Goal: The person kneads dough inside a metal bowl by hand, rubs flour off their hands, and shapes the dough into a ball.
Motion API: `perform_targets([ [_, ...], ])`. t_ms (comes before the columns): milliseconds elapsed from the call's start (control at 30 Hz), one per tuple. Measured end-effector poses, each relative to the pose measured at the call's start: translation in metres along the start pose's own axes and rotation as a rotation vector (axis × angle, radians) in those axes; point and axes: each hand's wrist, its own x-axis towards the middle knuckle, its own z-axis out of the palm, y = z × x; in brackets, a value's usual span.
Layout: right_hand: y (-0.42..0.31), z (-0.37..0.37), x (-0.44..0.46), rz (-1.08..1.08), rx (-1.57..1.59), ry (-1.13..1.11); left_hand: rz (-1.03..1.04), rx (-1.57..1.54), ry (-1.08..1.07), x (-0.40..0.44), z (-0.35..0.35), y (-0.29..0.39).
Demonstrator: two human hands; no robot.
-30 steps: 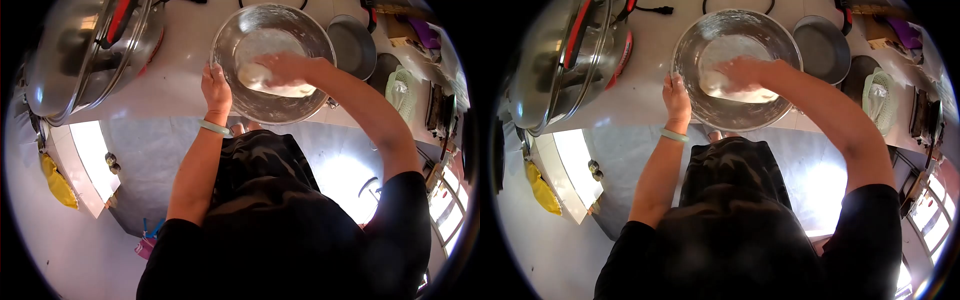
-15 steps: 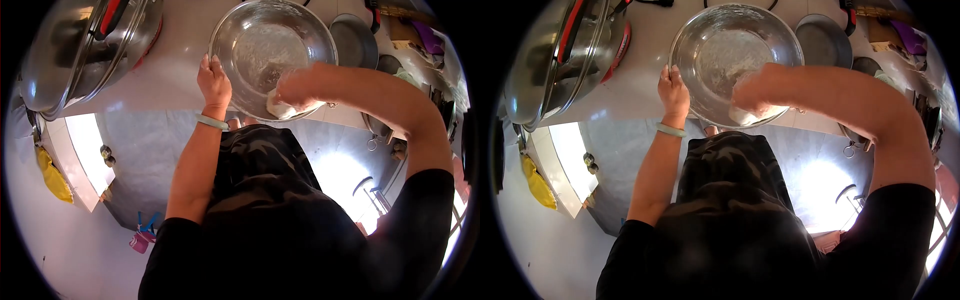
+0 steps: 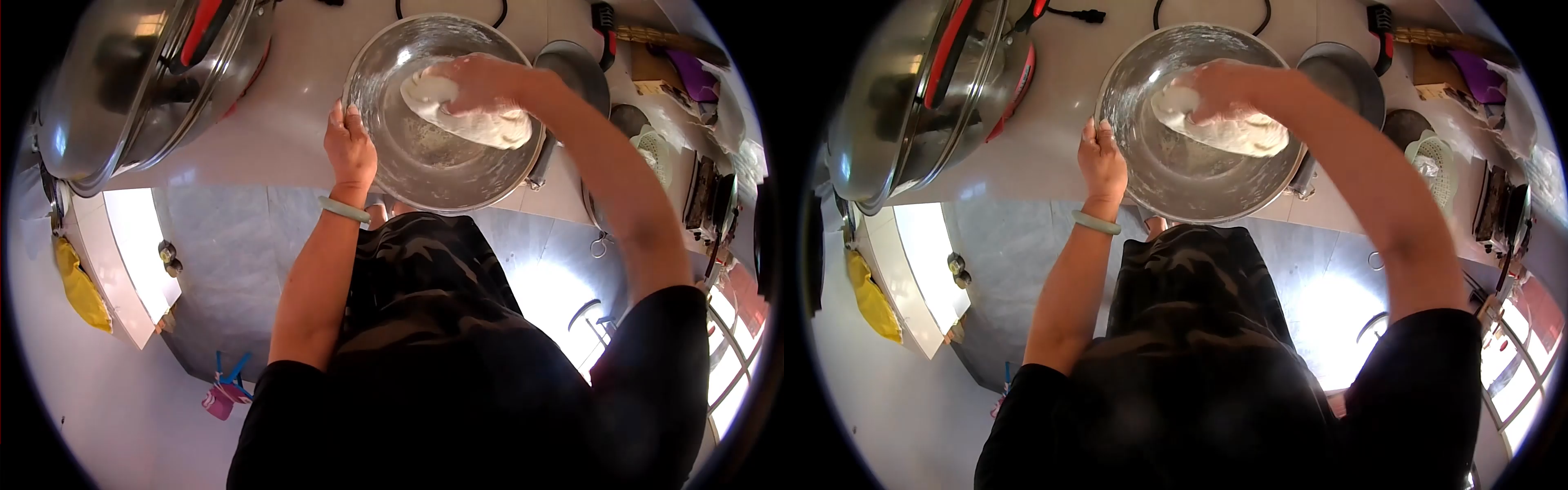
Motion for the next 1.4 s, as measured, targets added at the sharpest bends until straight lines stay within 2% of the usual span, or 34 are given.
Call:
perform_targets([
  [133, 0.031, 0.068, 0.004, 0.293, 0.448, 0.294, 0.026, -0.044, 0.009, 0.000, 0.001, 0.000],
  [233, 0.019, 0.129, -0.003, 0.342, 0.341, 0.601, 0.035, -0.001, -0.009, 0.002, 0.000, -0.002],
  [267, 0.019, 0.132, -0.005, 0.373, 0.384, 0.574, 0.023, -0.007, -0.001, 0.003, 0.000, 0.001],
  [367, 0.004, 0.121, -0.008, 0.417, 0.240, 0.678, -0.003, -0.026, 0.001, 0.002, 0.000, 0.007],
  [467, 0.002, 0.098, -0.015, 0.250, 0.262, 0.675, 0.025, -0.041, 0.019, 0.002, 0.004, -0.009],
  [533, 0.000, 0.091, -0.006, 0.210, 0.115, 0.715, 0.109, -0.036, 0.059, 0.003, 0.006, -0.006],
  [633, 0.004, 0.103, 0.028, 0.172, 0.060, 0.722, -0.015, -0.067, -0.064, 0.000, -0.003, 0.009],
  [767, 0.016, 0.122, 0.051, 0.125, 0.024, 0.835, -0.027, -0.116, -0.066, -0.002, -0.004, 0.013],
  [1067, 0.020, 0.096, 0.076, 0.292, -0.074, 0.833, 0.001, -0.111, -0.052, 0.001, 0.000, 0.010],
  [1167, 0.029, 0.094, 0.084, 0.303, -0.033, 0.809, 0.025, -0.087, -0.062, 0.000, -0.003, 0.010],
  [1233, 0.042, 0.085, 0.087, 0.258, 0.105, 0.714, 0.032, -0.110, -0.047, 0.002, -0.001, 0.011],
  [1300, 0.047, 0.088, 0.072, 0.293, 0.211, 0.695, 0.042, -0.092, -0.027, 0.000, -0.001, 0.013],
  [1367, 0.024, 0.075, 0.028, 0.404, 0.276, 0.766, 0.044, -0.100, -0.022, 0.002, -0.001, 0.014],
  [1400, 0.031, 0.087, 0.021, 0.303, 0.190, 0.783, 0.038, -0.116, -0.028, 0.002, 0.000, 0.012],
])
